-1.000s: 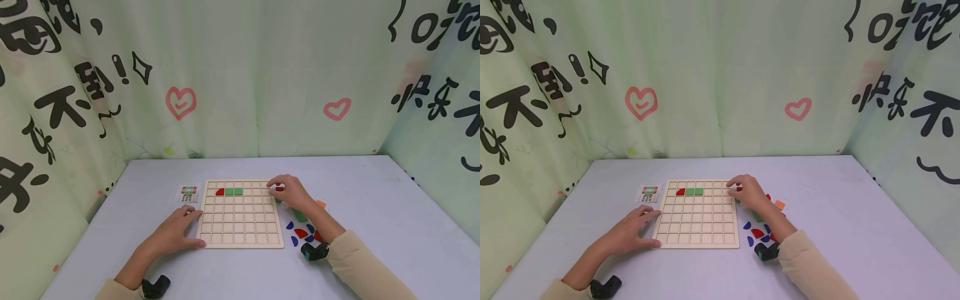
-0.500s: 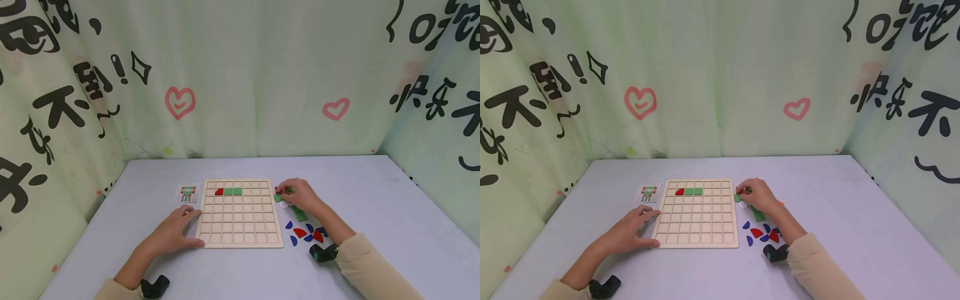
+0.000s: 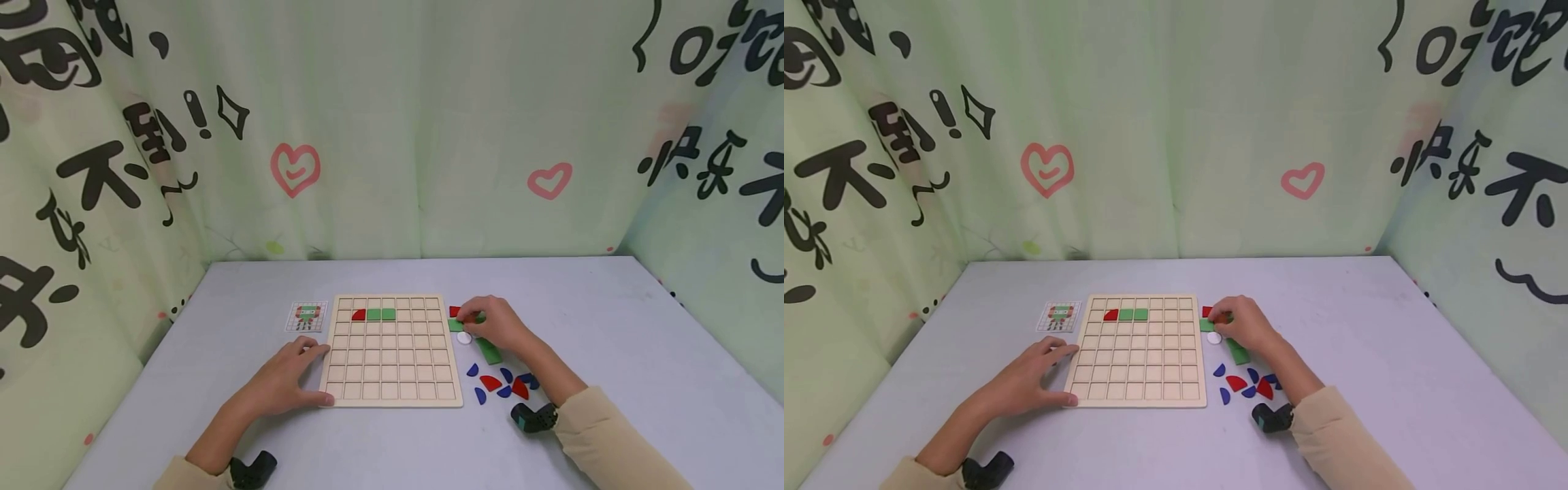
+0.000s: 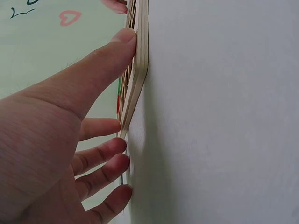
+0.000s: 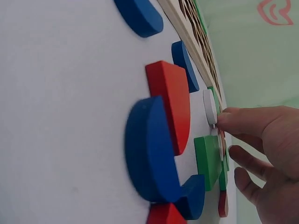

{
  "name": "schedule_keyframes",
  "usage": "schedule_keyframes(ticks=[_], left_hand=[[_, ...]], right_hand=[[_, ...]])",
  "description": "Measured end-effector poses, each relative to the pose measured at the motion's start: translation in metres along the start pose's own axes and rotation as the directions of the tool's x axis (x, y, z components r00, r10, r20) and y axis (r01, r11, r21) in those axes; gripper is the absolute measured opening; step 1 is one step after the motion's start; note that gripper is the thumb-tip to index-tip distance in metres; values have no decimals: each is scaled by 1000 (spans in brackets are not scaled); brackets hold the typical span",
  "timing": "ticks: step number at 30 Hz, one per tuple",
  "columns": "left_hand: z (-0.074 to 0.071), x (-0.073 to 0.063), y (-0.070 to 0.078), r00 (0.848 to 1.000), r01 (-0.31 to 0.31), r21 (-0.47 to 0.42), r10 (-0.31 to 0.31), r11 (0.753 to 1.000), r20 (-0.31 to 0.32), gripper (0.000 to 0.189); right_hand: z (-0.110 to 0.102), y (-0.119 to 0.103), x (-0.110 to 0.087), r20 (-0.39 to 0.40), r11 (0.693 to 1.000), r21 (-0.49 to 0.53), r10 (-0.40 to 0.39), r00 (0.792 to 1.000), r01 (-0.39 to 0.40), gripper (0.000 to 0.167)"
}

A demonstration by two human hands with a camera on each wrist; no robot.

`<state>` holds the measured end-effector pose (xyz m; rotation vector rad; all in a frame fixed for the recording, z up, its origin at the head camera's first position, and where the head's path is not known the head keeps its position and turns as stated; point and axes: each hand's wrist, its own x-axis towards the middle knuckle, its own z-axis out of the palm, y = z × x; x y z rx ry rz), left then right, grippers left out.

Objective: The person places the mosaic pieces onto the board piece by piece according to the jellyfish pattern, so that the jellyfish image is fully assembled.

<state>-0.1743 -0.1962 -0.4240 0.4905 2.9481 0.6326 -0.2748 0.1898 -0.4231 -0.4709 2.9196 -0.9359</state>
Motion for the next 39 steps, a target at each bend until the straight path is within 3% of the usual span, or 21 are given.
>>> schedule_keyframes(ticks=[10,23,29,39], left_hand=[[1,0,0,1000,-15,-13,15,1000,-9,84],[0,-1,2,1000,1,3,-1,1000,-5,85],[0,-1,1,1000,-5,5,5,1000,-7,85],[1,-1,0,1000,-26,-2,26,1000,-13,83]], right_hand=[[-1,-2,0,41,1000,3,-13,999,13,18],[1,-3,2,33,1000,-26,3,999,-2,19],[2,-1,3,11,1000,11,19,1000,-19,18],[8,-13,5,-3,998,56,-18,1000,18,15]])
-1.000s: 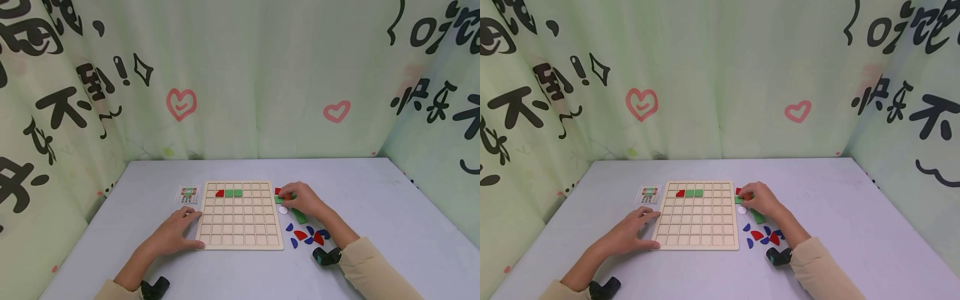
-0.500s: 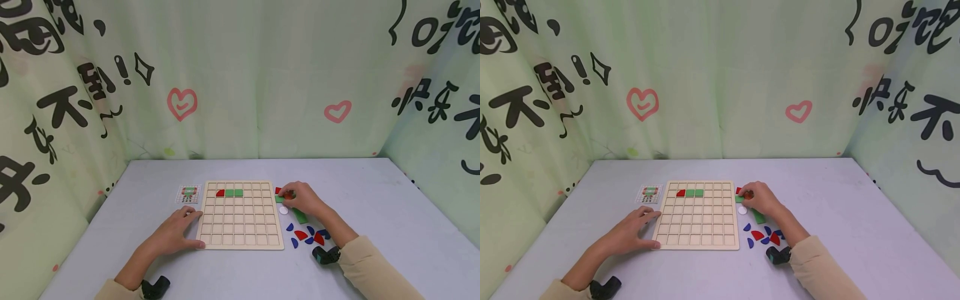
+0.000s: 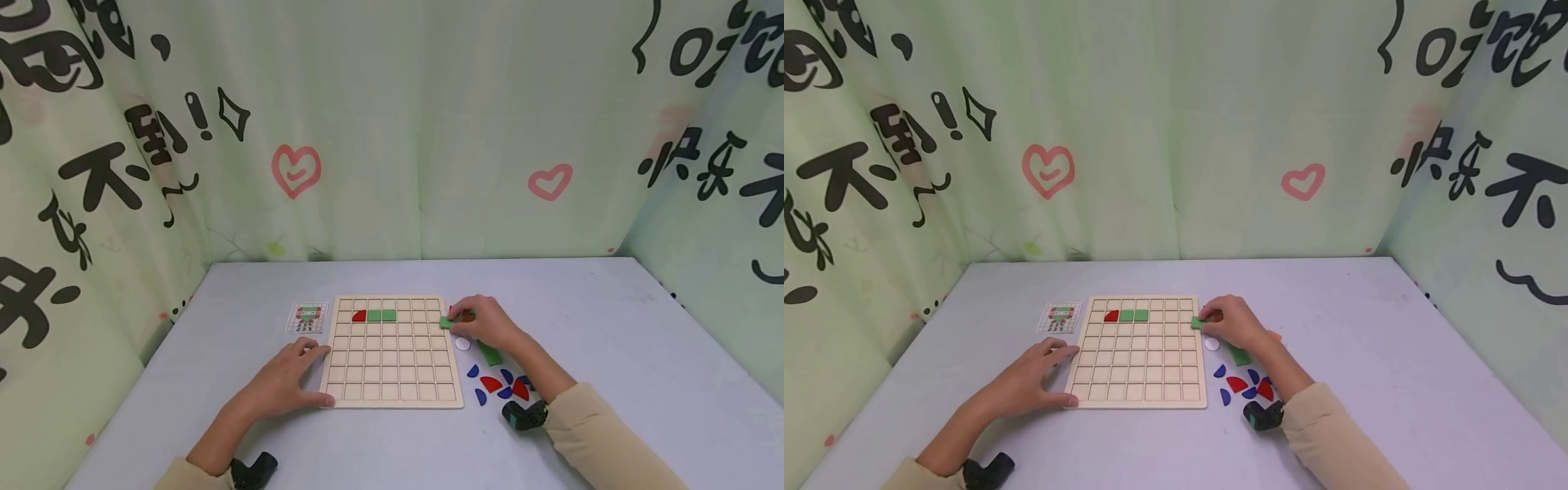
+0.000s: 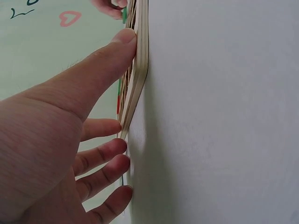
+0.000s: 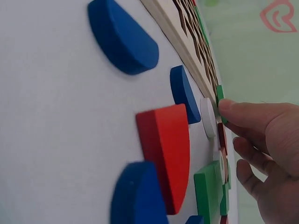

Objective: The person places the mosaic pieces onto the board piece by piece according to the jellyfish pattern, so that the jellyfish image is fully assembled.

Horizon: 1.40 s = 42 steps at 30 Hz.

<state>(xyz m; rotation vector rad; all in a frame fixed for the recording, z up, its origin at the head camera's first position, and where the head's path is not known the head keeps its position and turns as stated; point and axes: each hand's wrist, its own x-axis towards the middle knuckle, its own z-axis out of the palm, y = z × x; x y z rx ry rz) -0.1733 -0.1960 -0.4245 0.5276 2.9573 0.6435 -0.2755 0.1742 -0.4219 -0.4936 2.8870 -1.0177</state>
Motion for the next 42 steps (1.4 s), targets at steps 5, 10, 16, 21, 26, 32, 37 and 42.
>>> schedule_keyframes(ticks=[5,10,16,21,26,32,37,42], left_hand=[[1,0,0,1000,-5,7,5,1000,-1,83],[0,0,1,1000,5,3,-5,1000,2,84],[-1,-1,3,1000,8,3,-8,1000,1,84],[-1,-1,2,1000,3,5,-3,1000,0,83],[0,0,2,1000,4,13,-4,1000,0,84],[-1,-1,3,1000,9,15,-9,1000,1,84],[-2,-1,3,1000,10,13,-10,1000,6,83],[-1,0,3,1000,9,15,-9,1000,9,84]], right_hand=[[4,-1,3,-1,1000,9,-10,1000,10,15],[7,-2,6,-9,1000,14,-18,1000,18,15],[11,-6,9,-19,998,31,-49,999,49,13],[14,-11,10,-18,998,38,-51,999,52,12],[17,-14,13,-24,998,32,-60,998,61,11],[21,-18,17,-30,997,31,-69,997,70,12],[26,-20,20,-38,994,44,-95,995,96,11],[31,-24,21,-47,992,71,-104,994,107,10]])
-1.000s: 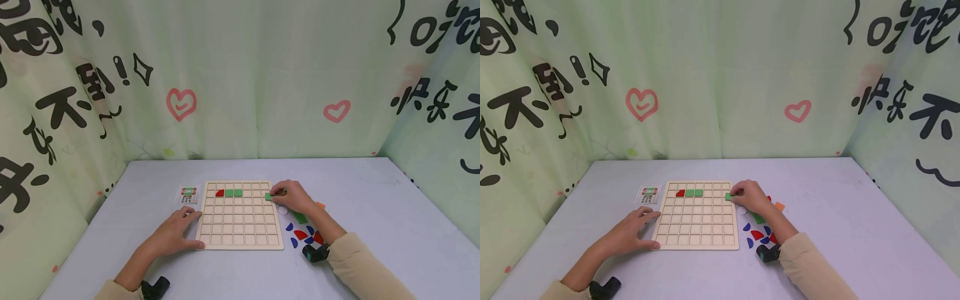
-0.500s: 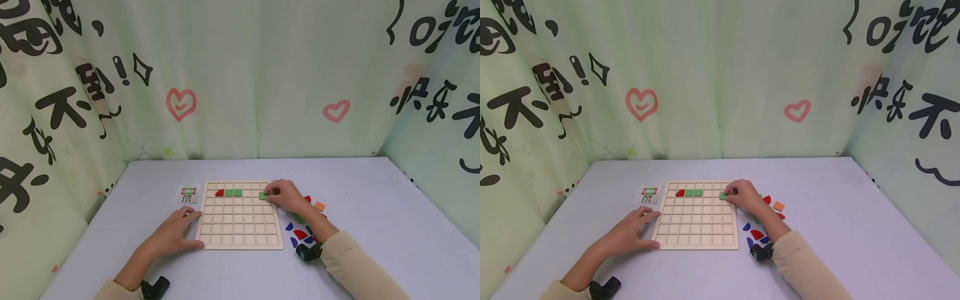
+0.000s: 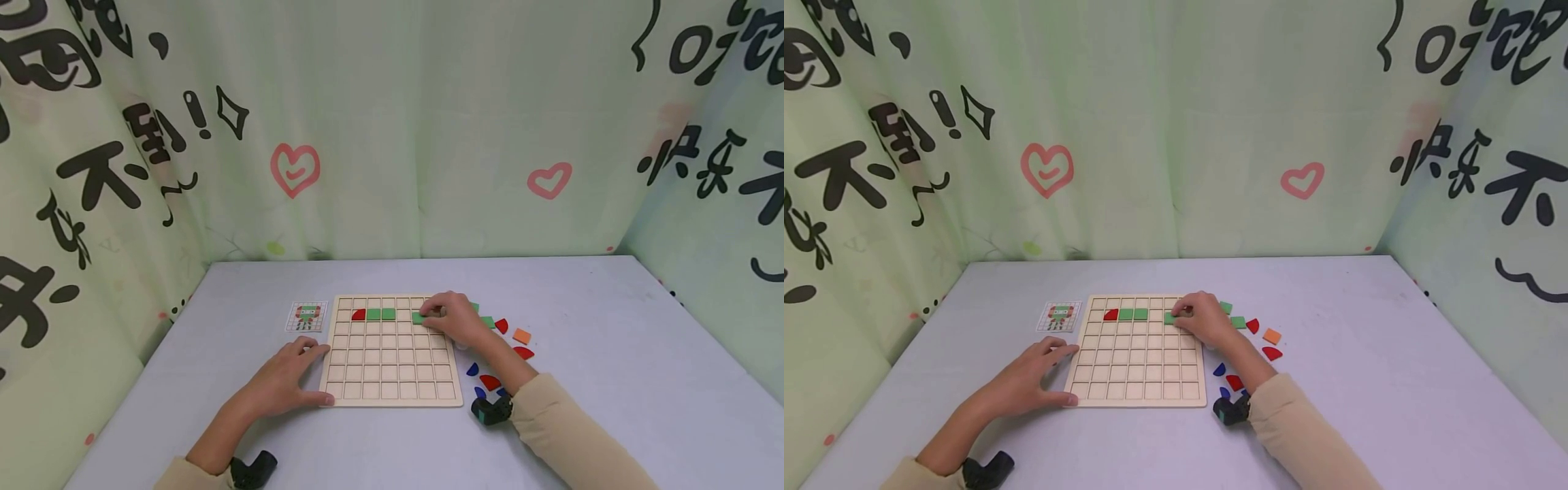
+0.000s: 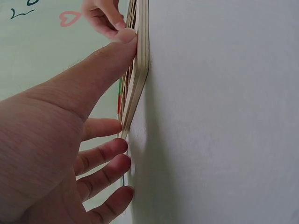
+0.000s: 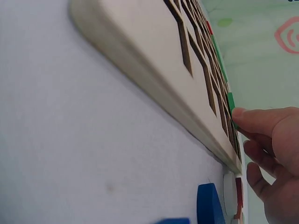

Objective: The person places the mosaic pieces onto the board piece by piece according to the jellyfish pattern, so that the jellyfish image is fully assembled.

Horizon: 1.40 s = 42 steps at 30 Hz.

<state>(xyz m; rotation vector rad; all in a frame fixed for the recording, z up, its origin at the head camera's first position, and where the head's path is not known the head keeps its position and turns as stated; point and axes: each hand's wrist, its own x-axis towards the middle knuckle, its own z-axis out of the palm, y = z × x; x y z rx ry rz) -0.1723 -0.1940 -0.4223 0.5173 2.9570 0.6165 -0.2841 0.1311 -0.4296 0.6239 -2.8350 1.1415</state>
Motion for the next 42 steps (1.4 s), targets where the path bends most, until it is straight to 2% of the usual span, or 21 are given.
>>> schedule_keyframes(ticks=[10,23,28,42], left_hand=[[1,1,-2,1000,4,5,-4,1000,4,85],[0,0,0,1000,10,-7,-10,1000,3,85],[0,0,-1,1000,1,-5,-1,1000,-5,84],[0,0,-1,1000,3,5,-3,1000,-8,87]], right_hand=[[7,-7,4,16,998,2,60,998,-60,11],[13,-12,10,-7,999,9,-35,999,35,12],[16,-15,13,-2,994,-10,-105,994,105,11],[14,-15,12,41,997,-9,-81,996,81,13]])
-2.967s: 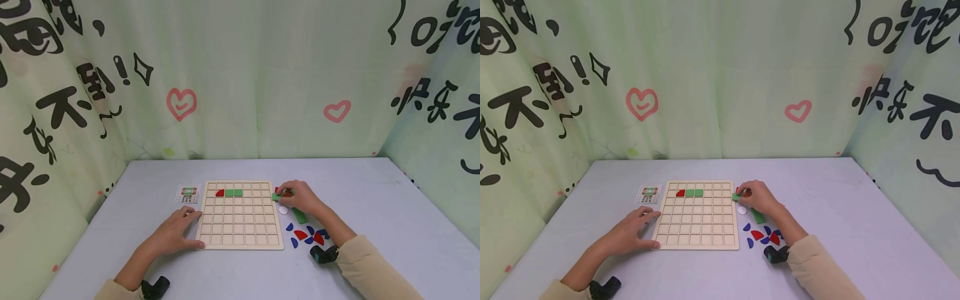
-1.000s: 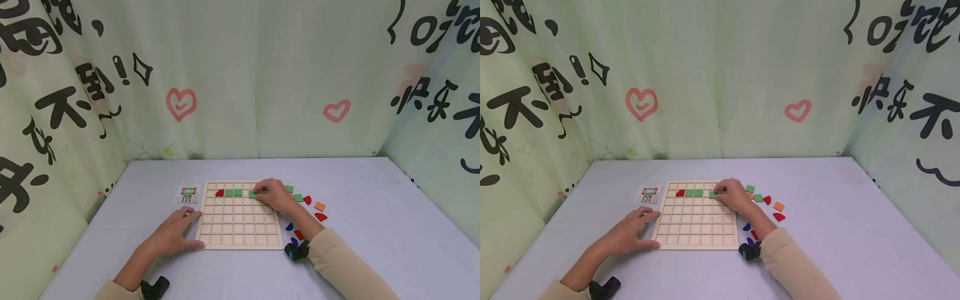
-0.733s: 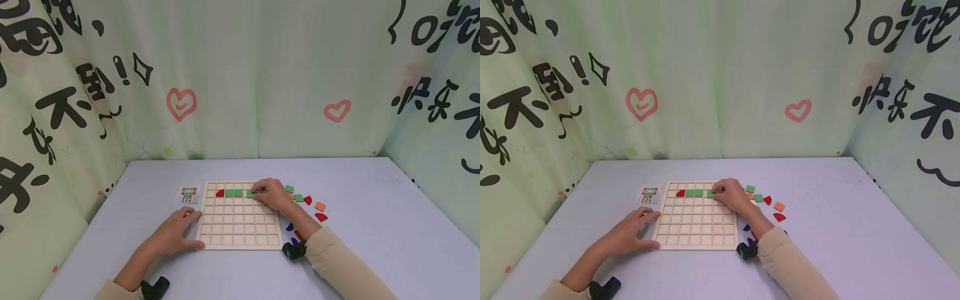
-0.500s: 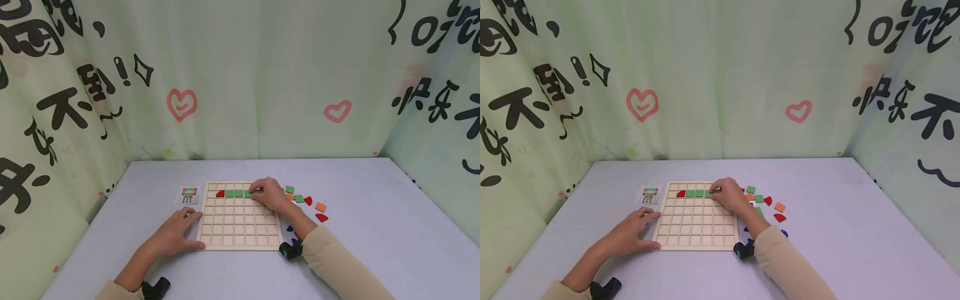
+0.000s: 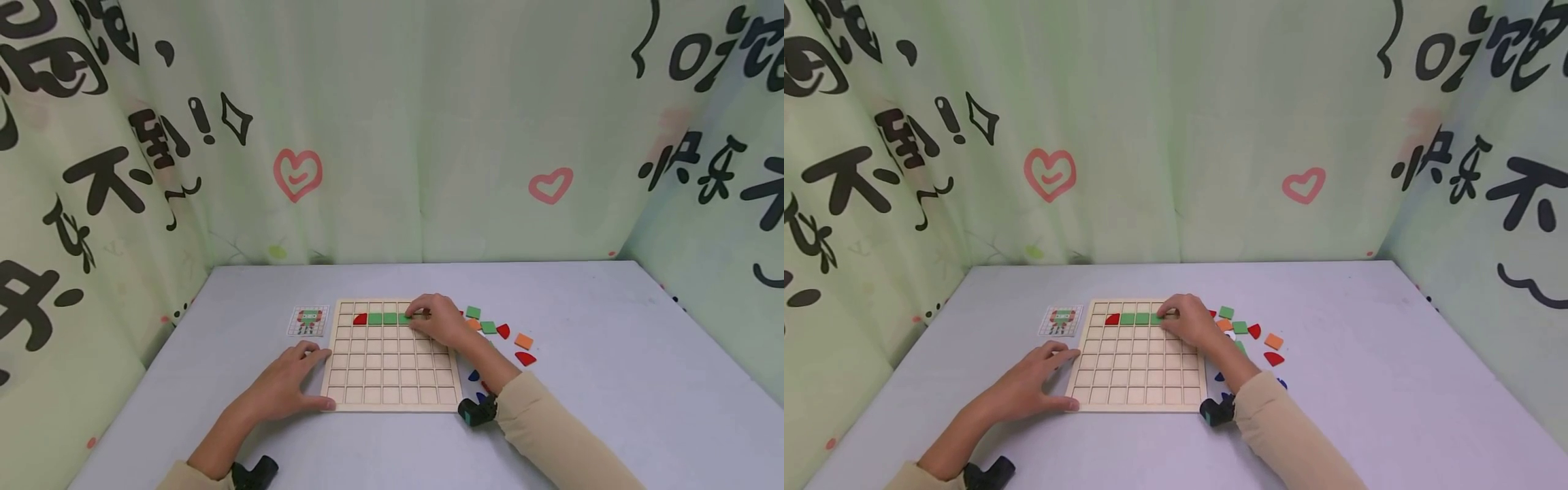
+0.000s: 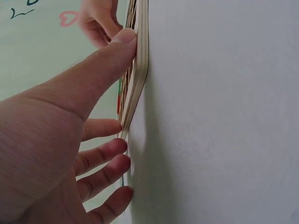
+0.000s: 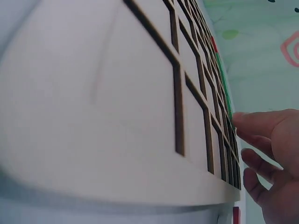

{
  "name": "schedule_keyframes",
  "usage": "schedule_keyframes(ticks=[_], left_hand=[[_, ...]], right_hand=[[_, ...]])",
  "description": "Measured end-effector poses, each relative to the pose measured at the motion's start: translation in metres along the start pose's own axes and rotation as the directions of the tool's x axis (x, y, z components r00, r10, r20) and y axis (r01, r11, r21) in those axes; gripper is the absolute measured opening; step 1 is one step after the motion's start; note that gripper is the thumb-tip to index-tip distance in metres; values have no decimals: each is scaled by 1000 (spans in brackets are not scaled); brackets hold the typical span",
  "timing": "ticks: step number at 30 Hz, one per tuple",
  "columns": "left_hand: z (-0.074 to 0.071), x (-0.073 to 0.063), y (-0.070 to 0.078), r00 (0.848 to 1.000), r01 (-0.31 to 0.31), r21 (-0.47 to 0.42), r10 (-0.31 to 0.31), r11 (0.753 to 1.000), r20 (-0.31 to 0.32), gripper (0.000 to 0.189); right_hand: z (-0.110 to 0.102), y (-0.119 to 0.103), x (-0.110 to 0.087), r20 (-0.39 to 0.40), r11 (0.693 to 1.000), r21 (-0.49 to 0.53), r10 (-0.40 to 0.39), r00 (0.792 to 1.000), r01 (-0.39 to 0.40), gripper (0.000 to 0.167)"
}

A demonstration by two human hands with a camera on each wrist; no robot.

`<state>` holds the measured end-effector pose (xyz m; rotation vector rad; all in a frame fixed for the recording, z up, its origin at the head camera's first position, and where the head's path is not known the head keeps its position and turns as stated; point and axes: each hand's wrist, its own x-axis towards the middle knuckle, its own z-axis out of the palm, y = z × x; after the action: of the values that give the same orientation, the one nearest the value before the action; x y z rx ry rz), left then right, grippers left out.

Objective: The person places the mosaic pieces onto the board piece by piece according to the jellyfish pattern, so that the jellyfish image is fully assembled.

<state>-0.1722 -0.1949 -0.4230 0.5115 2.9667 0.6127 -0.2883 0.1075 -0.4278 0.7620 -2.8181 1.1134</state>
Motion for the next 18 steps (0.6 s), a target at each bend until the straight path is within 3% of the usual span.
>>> schedule_keyframes(ticks=[8,18], left_hand=[[0,0,0,1000,-4,11,4,1000,-2,87],[-1,-1,1,999,-37,18,37,999,-14,85]], right_hand=[[-14,6,-8,-33,991,-15,130,991,-130,18],[-35,23,-25,-68,988,-52,143,987,-147,19]])
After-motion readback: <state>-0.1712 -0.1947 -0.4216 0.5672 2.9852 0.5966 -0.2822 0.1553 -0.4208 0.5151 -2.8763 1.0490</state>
